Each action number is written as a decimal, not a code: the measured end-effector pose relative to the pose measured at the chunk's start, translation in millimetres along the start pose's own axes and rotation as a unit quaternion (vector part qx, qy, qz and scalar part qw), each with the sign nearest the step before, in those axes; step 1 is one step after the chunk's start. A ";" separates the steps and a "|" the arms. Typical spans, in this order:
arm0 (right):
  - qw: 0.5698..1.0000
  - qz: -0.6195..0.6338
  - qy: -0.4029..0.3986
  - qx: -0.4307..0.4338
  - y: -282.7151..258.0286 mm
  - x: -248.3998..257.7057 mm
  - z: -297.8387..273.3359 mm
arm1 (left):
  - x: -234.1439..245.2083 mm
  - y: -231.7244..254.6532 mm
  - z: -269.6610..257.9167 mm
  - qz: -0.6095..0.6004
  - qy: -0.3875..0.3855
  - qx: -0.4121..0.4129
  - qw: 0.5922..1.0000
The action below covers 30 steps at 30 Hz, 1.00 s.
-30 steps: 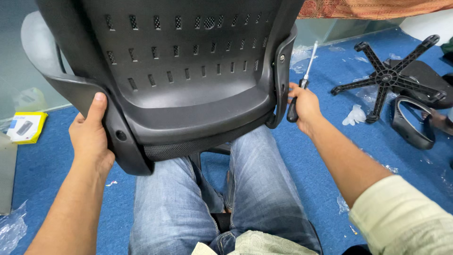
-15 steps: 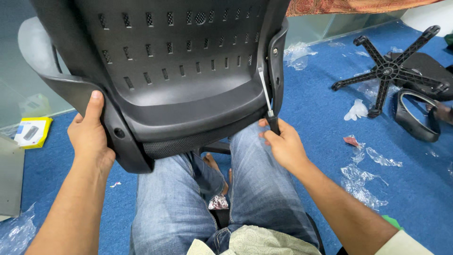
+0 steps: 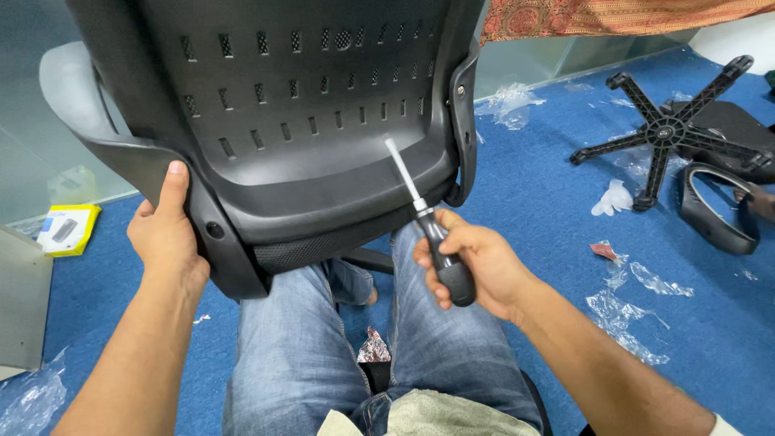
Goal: The person uses a screwdriver to tighten screws on the underside of a black office chair seat, securing the seat to the frame. The person holds the chair steady with one hand while turning the screwdriver with the other.
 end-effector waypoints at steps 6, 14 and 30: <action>0.996 -0.076 -0.006 -0.044 1.6 -37.9 -15.4 | -6.4 3.7 5.0 -0.009 0.008 -0.009 1.000; 0.997 -0.067 0.015 -0.034 -3.5 -29.6 -18.7 | -52.0 -1.6 25.1 -0.029 -0.021 0.013 0.999; 0.998 -0.022 -0.028 -0.054 0.8 -58.2 22.5 | -76.9 -42.7 27.1 -0.052 -0.091 0.044 0.993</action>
Point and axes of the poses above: each hand's wrist, its own z-axis towards the middle knuckle, its own x-axis out of the back of the hand, y = z × x, the point moved 10 cm from there along z, towards the middle knuckle, and after that the axes turned 4 degrees about x, right-handed, at the moved point
